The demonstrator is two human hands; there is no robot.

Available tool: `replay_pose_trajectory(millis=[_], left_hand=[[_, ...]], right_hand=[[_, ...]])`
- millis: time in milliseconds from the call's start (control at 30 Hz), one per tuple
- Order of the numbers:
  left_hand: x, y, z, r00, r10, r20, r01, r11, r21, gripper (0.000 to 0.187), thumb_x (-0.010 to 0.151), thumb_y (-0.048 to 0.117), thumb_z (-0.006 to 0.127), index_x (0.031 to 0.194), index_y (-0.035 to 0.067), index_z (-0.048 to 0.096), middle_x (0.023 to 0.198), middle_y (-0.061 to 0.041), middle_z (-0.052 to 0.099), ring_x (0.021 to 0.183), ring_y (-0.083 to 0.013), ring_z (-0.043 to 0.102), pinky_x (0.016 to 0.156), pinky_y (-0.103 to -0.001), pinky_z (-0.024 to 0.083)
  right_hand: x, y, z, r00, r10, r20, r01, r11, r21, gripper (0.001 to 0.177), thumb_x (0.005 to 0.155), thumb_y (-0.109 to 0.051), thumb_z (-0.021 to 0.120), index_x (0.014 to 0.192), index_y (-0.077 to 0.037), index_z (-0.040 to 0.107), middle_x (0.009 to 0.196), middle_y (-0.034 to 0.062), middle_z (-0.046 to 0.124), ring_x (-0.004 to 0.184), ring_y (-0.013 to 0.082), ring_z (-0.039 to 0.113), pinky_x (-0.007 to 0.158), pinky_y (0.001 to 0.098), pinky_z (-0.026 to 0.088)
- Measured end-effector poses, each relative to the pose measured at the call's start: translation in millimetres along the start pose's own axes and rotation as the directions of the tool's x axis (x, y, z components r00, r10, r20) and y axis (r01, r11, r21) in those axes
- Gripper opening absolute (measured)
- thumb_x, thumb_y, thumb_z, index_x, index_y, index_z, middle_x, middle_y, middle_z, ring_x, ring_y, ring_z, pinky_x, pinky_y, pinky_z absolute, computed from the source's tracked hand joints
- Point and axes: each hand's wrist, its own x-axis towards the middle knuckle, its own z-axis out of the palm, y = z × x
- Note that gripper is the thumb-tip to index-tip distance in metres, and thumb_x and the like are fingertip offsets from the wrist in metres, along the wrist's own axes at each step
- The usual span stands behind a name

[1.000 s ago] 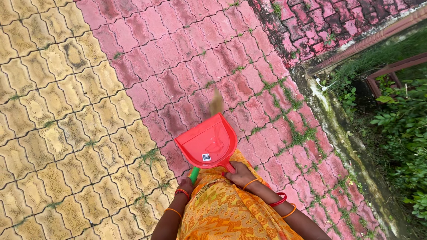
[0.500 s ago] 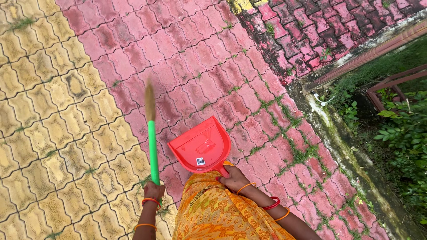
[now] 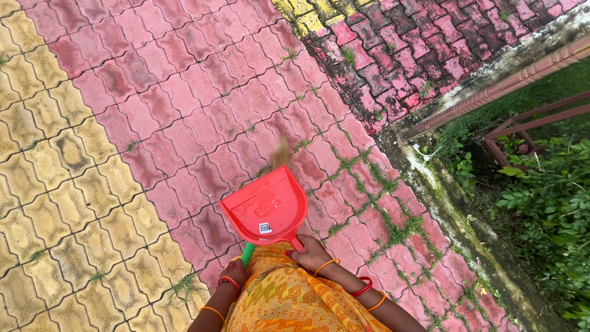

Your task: The person sweeps debris from a paved path into a dustpan using a broom while walking along the path.

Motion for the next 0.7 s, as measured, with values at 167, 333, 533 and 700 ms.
replay_pose_trajectory(millis=[167,333,533,700], left_hand=[[13,-5,-26,0.986,0.154,-0.061,-0.151,0.987,0.057,0.048,0.083,0.049,0.068,0.111,0.01,0.058,0.114,-0.018,0.067,0.112,-0.0359,0.063,0.095,-0.046,0.053],[42,-39,-81,0.976,0.007,-0.219,0.002,0.999,0.041,0.042,0.077,0.04,0.067,0.106,0.011,0.059,0.101,-0.016,0.07,0.102,-0.0346,0.068,0.091,-0.046,0.056],[104,-92,-184,0.92,-0.353,-0.168,0.27,0.884,-0.382,0.03,0.079,0.025,0.072,0.095,0.002,0.062,0.082,-0.015,0.069,0.075,-0.0291,0.068,0.067,-0.045,0.059],[142,-116,-243,0.895,-0.445,0.014,0.362,0.708,-0.606,0.022,0.08,0.014,0.076,0.086,-0.006,0.068,0.068,-0.014,0.07,0.055,-0.0244,0.069,0.049,-0.042,0.063]], right_hand=[[15,-9,-11,0.99,-0.141,-0.024,0.142,0.99,0.015,0.042,0.087,-0.011,0.071,0.124,0.006,0.062,0.11,0.0147,0.074,0.095,0.0165,0.069,0.082,0.0295,0.054],[42,-24,-13,0.995,-0.021,-0.094,0.037,0.985,0.168,0.042,0.088,-0.008,0.07,0.126,0.008,0.059,0.105,0.0129,0.074,0.085,0.0153,0.07,0.073,0.0301,0.056],[77,-70,1,0.987,0.006,-0.159,0.032,0.97,0.239,0.043,0.09,-0.009,0.07,0.127,0.008,0.059,0.097,0.012,0.074,0.072,0.0157,0.065,0.064,0.0311,0.053],[105,-114,25,0.976,0.027,-0.216,0.03,0.966,0.255,0.041,0.088,-0.009,0.07,0.125,0.008,0.062,0.096,0.0103,0.075,0.075,0.0149,0.068,0.066,0.0299,0.055]])
